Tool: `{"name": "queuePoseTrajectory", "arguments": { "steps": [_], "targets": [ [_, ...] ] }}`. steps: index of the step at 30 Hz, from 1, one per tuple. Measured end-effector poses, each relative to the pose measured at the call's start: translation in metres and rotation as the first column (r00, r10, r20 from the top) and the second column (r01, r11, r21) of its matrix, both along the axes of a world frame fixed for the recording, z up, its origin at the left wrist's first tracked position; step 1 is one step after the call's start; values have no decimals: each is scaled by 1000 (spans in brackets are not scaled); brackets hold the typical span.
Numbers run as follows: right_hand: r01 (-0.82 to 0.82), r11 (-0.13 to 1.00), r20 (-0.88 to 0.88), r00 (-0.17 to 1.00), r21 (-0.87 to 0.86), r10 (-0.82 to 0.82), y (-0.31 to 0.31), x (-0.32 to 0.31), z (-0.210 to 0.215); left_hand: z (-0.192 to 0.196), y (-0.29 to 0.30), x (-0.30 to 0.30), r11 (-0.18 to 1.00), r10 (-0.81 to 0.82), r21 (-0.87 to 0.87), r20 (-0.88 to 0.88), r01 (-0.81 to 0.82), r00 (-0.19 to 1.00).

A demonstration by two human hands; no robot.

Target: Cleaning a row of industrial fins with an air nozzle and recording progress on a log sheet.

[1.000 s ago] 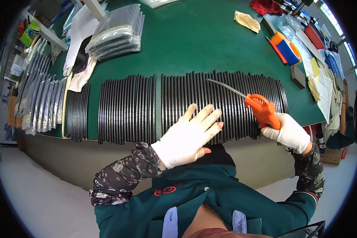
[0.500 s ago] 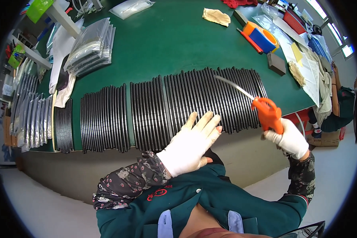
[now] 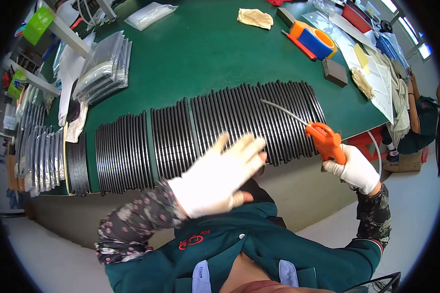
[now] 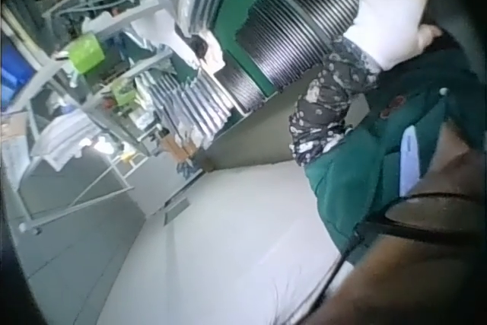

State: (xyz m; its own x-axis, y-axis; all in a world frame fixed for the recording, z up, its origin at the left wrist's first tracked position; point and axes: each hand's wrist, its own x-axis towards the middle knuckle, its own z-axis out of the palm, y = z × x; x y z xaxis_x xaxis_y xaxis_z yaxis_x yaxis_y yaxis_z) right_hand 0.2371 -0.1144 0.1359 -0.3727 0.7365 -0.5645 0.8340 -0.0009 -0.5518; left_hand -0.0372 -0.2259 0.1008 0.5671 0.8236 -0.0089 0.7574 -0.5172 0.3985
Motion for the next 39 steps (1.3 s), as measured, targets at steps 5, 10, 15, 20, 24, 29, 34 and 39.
{"name": "queuePoseTrajectory", "arguments": {
  "steps": [5,10,15,20,24,29,34,39],
  "targets": [
    [22,1000,28,999,6,-22,0,23,12,3,83,-53,957,89,285,-143,-45,986],
    [-205,971,117,975,120,191,3,11,30,-73,163,-91,971,152,-237,621,-1,769],
    [-321,937,237,929,137,284,16,2,42,-82,176,-58,991,-132,46,275,125,952],
    [-282,952,223,942,119,251,36,-12,49,-82,175,-58,992,-128,45,334,120,934],
    [-374,919,261,906,127,333,39,-18,46,-82,173,-60,992,-127,35,327,123,936],
    [-351,929,249,916,118,315,47,-16,44,-72,170,-57,992,-128,23,304,127,944],
    [-295,950,217,939,105,268,49,-8,43,-76,172,-57,990,-106,-52,369,135,923],
    [-235,969,237,948,70,213,49,-3,47,-74,170,-56,989,-100,-68,365,134,926]
  ]
}}
